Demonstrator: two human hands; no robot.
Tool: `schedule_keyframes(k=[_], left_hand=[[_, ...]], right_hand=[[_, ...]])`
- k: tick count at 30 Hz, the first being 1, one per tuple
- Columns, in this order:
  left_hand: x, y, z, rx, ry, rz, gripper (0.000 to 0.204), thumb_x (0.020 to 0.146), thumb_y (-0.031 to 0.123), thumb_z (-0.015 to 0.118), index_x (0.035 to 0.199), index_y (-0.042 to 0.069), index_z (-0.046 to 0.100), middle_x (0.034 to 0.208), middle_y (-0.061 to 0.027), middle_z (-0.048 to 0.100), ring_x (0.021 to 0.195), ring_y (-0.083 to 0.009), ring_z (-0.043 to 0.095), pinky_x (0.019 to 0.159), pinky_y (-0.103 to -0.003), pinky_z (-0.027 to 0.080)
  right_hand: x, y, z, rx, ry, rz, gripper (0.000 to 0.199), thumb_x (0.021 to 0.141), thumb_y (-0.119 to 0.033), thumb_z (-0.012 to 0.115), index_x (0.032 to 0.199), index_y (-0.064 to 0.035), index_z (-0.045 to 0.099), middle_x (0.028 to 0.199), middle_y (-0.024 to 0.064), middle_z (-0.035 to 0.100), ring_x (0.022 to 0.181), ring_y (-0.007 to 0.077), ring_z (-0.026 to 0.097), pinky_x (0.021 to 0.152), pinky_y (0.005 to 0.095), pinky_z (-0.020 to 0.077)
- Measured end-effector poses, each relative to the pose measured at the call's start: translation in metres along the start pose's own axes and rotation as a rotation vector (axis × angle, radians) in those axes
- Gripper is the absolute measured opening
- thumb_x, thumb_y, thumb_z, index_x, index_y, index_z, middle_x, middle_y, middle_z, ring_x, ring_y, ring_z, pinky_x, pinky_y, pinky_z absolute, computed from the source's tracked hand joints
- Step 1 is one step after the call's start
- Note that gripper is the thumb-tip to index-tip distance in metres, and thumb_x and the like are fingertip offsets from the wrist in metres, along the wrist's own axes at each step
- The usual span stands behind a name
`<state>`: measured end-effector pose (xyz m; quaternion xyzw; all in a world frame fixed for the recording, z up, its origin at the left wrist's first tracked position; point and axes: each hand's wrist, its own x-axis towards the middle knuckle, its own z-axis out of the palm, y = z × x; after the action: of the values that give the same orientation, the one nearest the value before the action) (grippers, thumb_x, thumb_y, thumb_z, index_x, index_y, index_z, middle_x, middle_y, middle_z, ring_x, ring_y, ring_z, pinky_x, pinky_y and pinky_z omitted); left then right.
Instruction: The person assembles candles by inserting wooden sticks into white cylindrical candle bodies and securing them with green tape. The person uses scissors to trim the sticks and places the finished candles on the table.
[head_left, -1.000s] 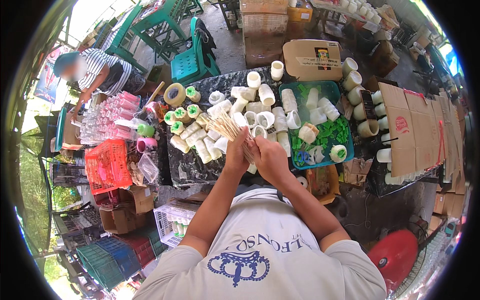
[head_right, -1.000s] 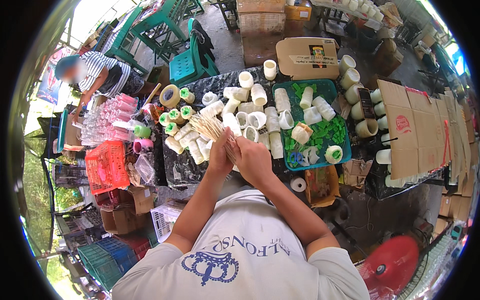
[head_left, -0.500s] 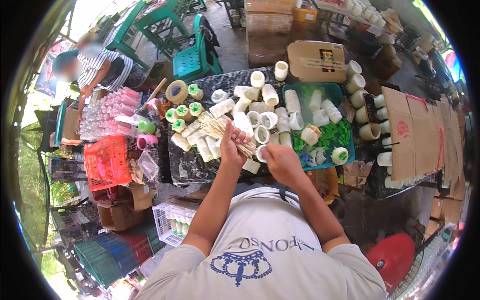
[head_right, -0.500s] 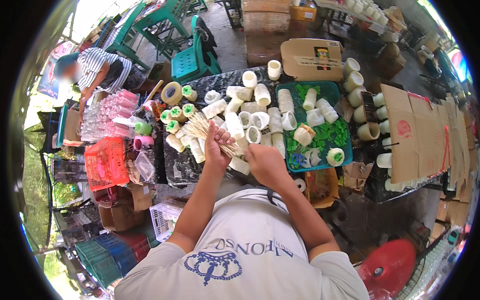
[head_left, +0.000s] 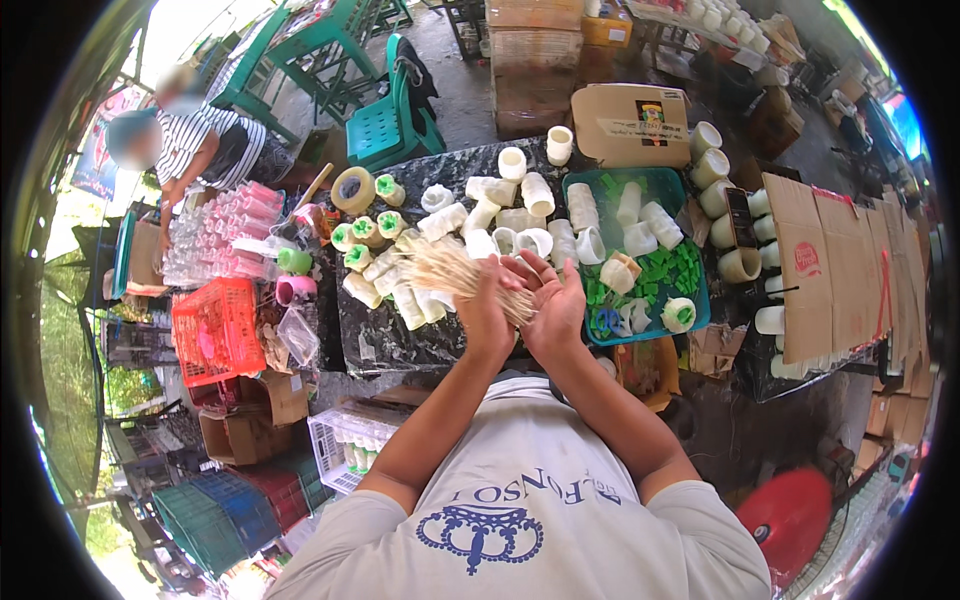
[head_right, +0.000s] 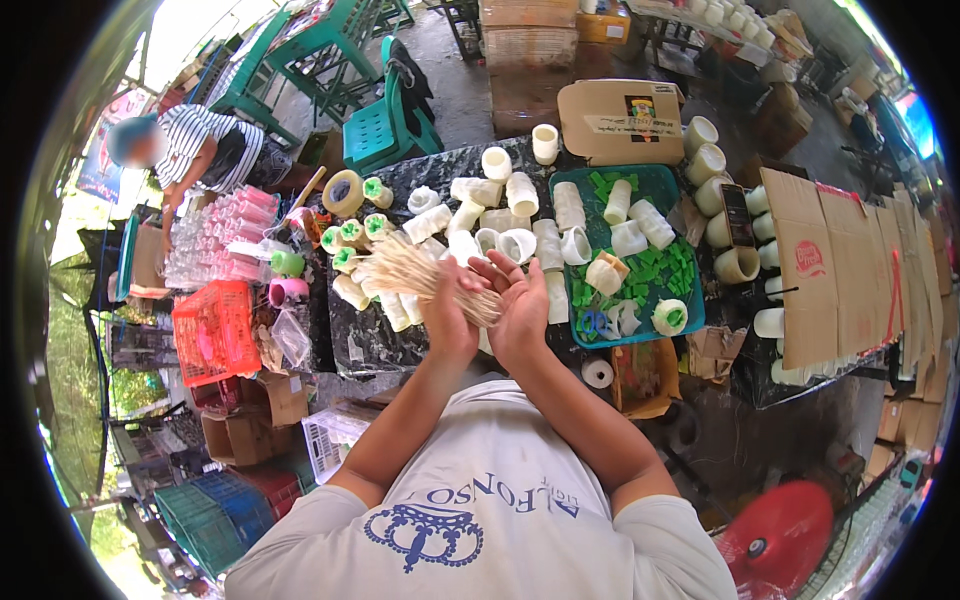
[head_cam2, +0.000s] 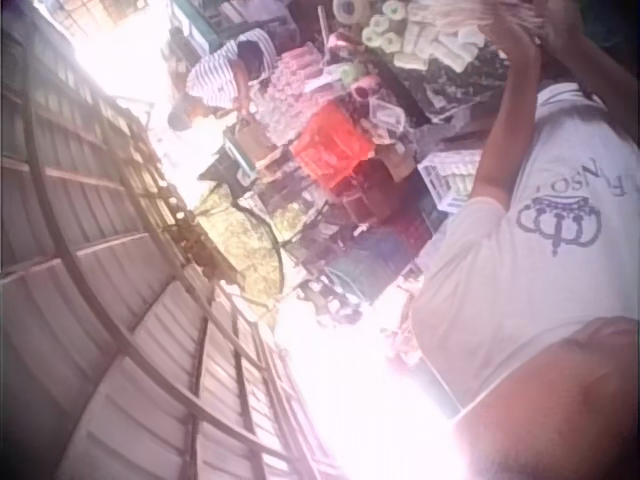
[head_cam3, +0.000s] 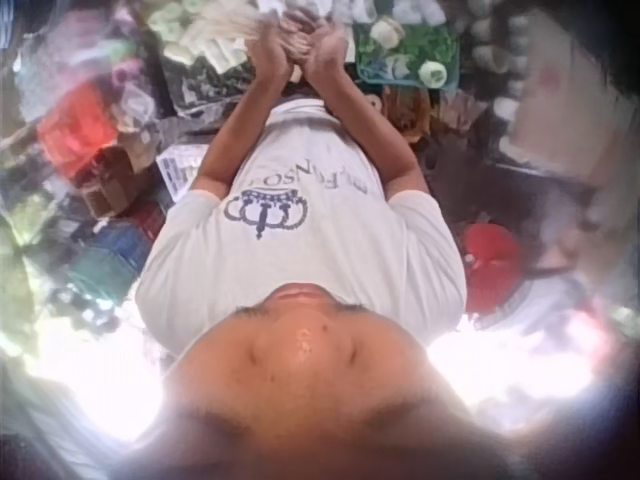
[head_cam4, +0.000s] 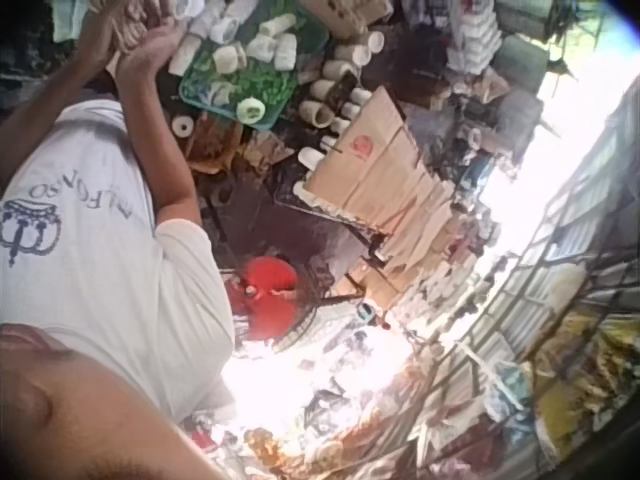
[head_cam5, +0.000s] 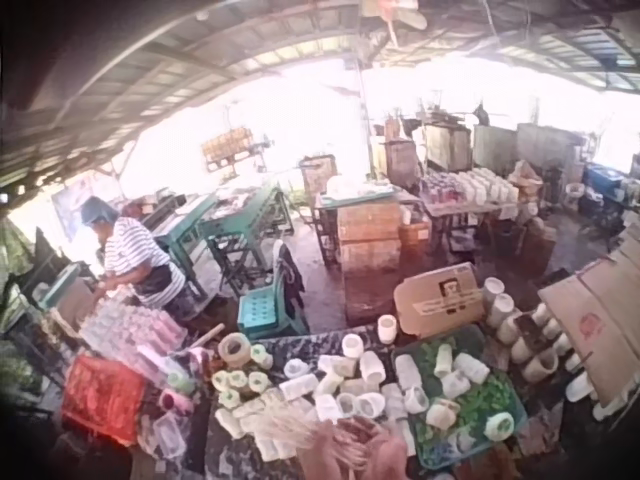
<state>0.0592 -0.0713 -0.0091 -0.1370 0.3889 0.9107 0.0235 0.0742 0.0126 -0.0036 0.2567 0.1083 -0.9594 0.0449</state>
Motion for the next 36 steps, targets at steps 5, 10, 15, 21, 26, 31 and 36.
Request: schedule_keyframes(k=[5, 10, 15, 21, 26, 31, 36], left_hand=[[-0.002, -0.005, -0.002, 0.287, -0.149, -0.029, 0.029, 0.104, 0.023, 0.06, 0.08, 0.008, 0.055, 0.063, -0.0029, 0.054, 0.057, -0.0109, 0.053, 0.054, -0.027, 0.044], [0.016, 0.013, -0.023, 0.829, -0.559, 0.562, 0.01, 0.094, 0.014, 0.068, 0.094, 0.007, 0.062, 0.066, -0.0027, 0.056, 0.054, -0.0106, 0.054, 0.049, -0.027, 0.043], [0.008, 0.025, -0.07, 0.892, -0.639, -0.21, 0.03, 0.082, 0.009, 0.073, 0.11, 0.005, 0.061, 0.079, -0.0055, 0.063, 0.057, -0.0139, 0.061, 0.048, -0.025, 0.045], [-0.002, 0.072, -0.092, 0.812, -0.497, -0.383, 0.039, 0.086, 0.018, 0.075, 0.12, 0.008, 0.057, 0.085, -0.0044, 0.062, 0.065, -0.0103, 0.059, 0.055, -0.027, 0.048], [0.014, 0.049, -0.138, 0.881, -0.593, -0.032, 0.044, 0.085, 0.013, 0.076, 0.125, 0.006, 0.059, 0.11, -0.0075, 0.067, 0.102, -0.0204, 0.062, 0.091, -0.035, 0.049], [0.02, 0.065, -0.13, 0.73, -0.546, -0.083, 0.042, 0.085, 0.012, 0.076, 0.124, 0.005, 0.063, 0.116, -0.0106, 0.068, 0.11, -0.0184, 0.061, 0.094, -0.034, 0.048], [0.035, 0.093, -0.112, 1.029, -0.506, -0.326, 0.034, 0.088, 0.02, 0.073, 0.117, 0.003, 0.068, 0.105, -0.0117, 0.072, 0.099, -0.0185, 0.067, 0.089, -0.035, 0.051]], right_hand=[[0.025, 0.006, -0.041, -0.313, -0.114, -0.04, 0.065, 0.107, -0.056, 0.032, 0.128, 0.0013, 0.055, 0.115, 0.0141, 0.066, 0.1, 0.0192, 0.062, 0.093, 0.0346, 0.0497], [-0.006, -0.011, -0.005, -1.063, -0.398, -0.246, 0.042, 0.095, -0.018, 0.072, 0.13, 0.0005, 0.059, 0.114, 0.0045, 0.069, 0.096, 0.01, 0.064, 0.083, 0.0236, 0.0495], [0.01, 0.005, 0.008, -1.113, -0.473, 0.046, 0.018, 0.096, -0.017, 0.072, 0.106, -0.0022, 0.072, 0.111, 0.0048, 0.072, 0.1, 0.0113, 0.065, 0.086, 0.0273, 0.0524], [0.021, 0.042, 0.019, -0.975, -0.445, 0.182, 0.014, 0.1, -0.016, 0.065, 0.095, -0.0026, 0.068, 0.089, 0.0043, 0.07, 0.084, 0.0148, 0.065, 0.085, 0.0356, 0.0536], [0.03, 0.075, 0.034, -0.925, -0.474, 0.101, 0.021, 0.1, -0.013, 0.064, 0.081, -0.0064, 0.059, 0.064, 0.0002, 0.054, 0.063, 0.014, 0.058, 0.079, 0.0371, 0.0536], [0.034, 0.086, 0.042, -0.942, -0.372, 0.047, 0.024, 0.1, -0.01, 0.059, 0.078, -0.0091, 0.05, 0.064, 0.0016, 0.049, 0.058, 0.0138, 0.05, 0.076, 0.0357, 0.0499], [0.05, 0.087, 0.041, -0.871, -0.191, -0.084, 0.014, 0.097, -0.015, 0.065, 0.087, -0.0069, 0.059, 0.074, 0.0013, 0.055, 0.068, 0.0124, 0.051, 0.074, 0.0298, 0.0464]])
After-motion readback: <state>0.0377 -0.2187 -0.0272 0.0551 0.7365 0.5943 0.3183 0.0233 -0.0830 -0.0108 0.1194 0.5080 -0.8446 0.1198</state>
